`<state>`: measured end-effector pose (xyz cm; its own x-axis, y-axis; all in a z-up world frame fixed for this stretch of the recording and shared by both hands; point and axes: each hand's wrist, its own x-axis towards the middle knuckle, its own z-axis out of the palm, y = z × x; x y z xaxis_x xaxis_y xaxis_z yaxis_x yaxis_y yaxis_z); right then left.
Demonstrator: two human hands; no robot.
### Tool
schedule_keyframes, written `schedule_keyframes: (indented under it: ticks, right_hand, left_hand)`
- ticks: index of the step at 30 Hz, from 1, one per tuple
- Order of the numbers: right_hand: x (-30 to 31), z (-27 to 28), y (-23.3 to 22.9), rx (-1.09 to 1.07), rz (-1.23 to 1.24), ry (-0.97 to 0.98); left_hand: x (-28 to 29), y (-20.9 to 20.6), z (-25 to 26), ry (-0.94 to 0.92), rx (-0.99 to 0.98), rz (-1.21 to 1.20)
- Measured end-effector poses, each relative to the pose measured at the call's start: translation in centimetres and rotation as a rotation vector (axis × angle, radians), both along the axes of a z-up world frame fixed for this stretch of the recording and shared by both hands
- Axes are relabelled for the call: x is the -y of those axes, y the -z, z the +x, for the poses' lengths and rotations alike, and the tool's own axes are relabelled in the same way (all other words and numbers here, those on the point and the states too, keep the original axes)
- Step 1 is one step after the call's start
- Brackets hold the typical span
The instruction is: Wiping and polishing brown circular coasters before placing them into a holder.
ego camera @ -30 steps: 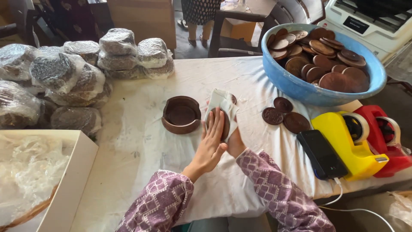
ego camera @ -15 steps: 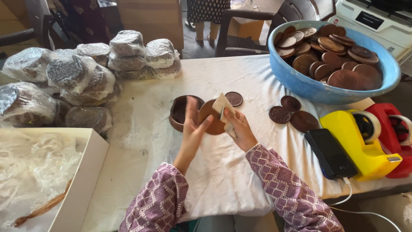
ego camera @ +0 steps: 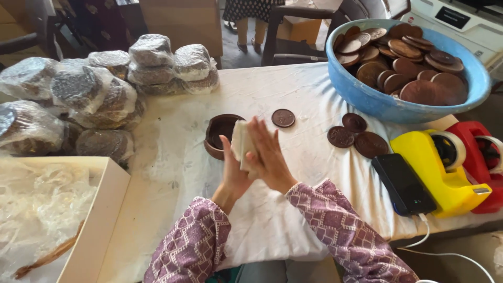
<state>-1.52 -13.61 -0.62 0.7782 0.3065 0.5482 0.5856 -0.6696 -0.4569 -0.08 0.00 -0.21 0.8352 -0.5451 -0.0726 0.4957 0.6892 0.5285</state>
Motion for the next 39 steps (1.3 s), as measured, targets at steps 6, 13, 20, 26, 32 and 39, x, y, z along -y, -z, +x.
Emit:
schedule_keyframes:
  ticks: [6, 13, 20, 26, 32, 39]
  right_hand:
    - [5.5, 4.2, 8.0, -0.694, 1.331, -0.202]
    - [3.1, 0.9, 2.8, -0.885, 1.636, -0.922]
    - [3.4, 1.4, 0.9, -0.805, 1.287, -0.280]
    - [4.9, 1.7, 1.2, -0.681, 1.166, -0.203]
    - [3.5, 0.6, -1.4, -0.382, 0.765, 0.199]
    - [-0.4, -0.9, -0.4, 0.182, -0.047, 0.042]
  left_hand:
    - [3.8, 1.4, -3.9, -0.290, 1.277, 0.953]
    - [2.4, 2.3, -0.8, -0.595, 1.457, 1.390]
    - [1.2, 0.8, -0.3, -0.700, 1.433, 1.398]
    - [0.7, 0.7, 0.7, -0.573, 0.749, 0.553]
    - [1.2, 2.6, 1.4, -0.186, 0.211, 0.055]
    - [0.7, 3.2, 0.9, -0.008, 0.167, -0.015]
